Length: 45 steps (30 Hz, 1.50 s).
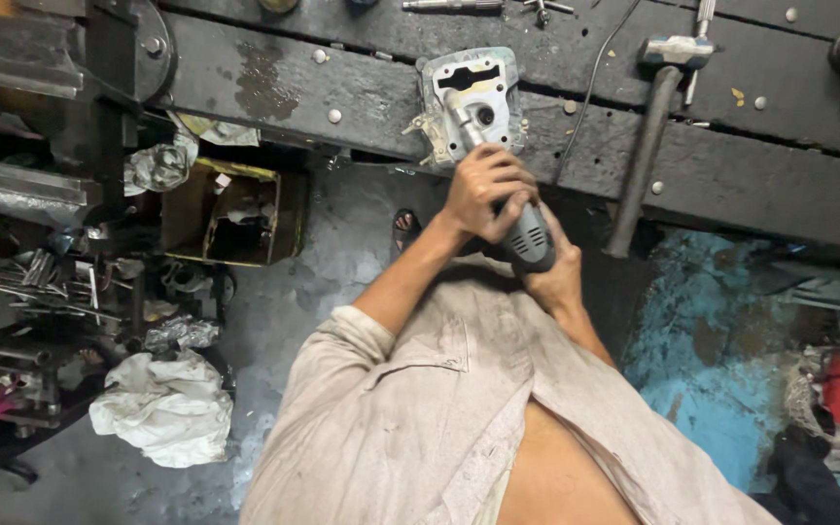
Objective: The person uses a handheld rotary tool to grind the surface of a metal engine part clamped to a workbench. They reposition the part several times to access different areas and finish by lifting the part to inspect the work.
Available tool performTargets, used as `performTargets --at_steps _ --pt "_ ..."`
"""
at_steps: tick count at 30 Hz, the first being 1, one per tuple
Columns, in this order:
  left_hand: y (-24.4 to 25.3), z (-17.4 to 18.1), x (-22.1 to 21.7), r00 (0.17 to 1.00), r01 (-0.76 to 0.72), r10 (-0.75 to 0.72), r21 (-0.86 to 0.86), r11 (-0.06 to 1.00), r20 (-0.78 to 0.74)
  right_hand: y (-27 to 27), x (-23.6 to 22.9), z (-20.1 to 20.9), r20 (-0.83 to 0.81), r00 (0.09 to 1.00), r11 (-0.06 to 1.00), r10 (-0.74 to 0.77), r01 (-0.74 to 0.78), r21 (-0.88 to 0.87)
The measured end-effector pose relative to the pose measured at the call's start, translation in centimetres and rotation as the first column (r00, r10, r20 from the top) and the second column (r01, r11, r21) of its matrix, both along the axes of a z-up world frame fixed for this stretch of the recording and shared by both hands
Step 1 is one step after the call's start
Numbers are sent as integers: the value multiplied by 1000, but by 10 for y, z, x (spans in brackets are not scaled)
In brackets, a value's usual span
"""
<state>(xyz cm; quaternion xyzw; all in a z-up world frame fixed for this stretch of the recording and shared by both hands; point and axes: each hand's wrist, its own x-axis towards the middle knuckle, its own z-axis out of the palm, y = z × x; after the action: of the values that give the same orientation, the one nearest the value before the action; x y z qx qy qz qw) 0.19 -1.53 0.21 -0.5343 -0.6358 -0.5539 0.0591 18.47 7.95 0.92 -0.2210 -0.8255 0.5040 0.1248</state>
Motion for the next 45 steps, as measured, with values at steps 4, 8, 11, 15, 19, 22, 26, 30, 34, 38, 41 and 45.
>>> performTargets --at_steps 4,8,11,15,19,22,26,30,34,38,41,45 --pt "15 3 -4 995 81 -78 41 996 -65 -6 2 -2 -32 994 995 -104 104 -12" --pt "-2 8 1 1000 25 -25 9 1000 -8 -1 0 4 4 999 999 -34 34 0" --pt "-11 7 8 999 -20 21 -5 1000 33 -8 5 6 59 998 1000 -11 12 -14" --pt "10 5 8 996 91 -91 40 995 -6 -11 12 7 29 990 990 -137 138 -18" --pt "5 6 7 997 73 -73 11 997 -19 -9 11 4 -38 998 999 -48 49 23" --pt "-8 7 9 1000 25 -25 0 1000 12 -10 12 1 31 999 1000 -21 20 13" --pt "7 8 7 996 88 -88 28 996 -27 -12 15 1 25 992 992 -122 123 -9" --pt "10 6 11 993 118 -118 23 993 -8 -12 18 4 -16 992 991 -122 123 50" --pt "-6 4 10 998 66 -66 -4 998 -4 -14 15 4 4 999 999 -38 38 9" --pt "13 6 7 993 118 -117 24 993 -29 -15 14 5 5 988 988 -155 155 9" --pt "22 5 8 989 145 -143 34 989 -38 -13 15 6 -59 987 988 -148 150 39" --pt "-1 4 10 998 45 -45 4 999 -54 -11 12 4 7 999 998 -53 53 -34"
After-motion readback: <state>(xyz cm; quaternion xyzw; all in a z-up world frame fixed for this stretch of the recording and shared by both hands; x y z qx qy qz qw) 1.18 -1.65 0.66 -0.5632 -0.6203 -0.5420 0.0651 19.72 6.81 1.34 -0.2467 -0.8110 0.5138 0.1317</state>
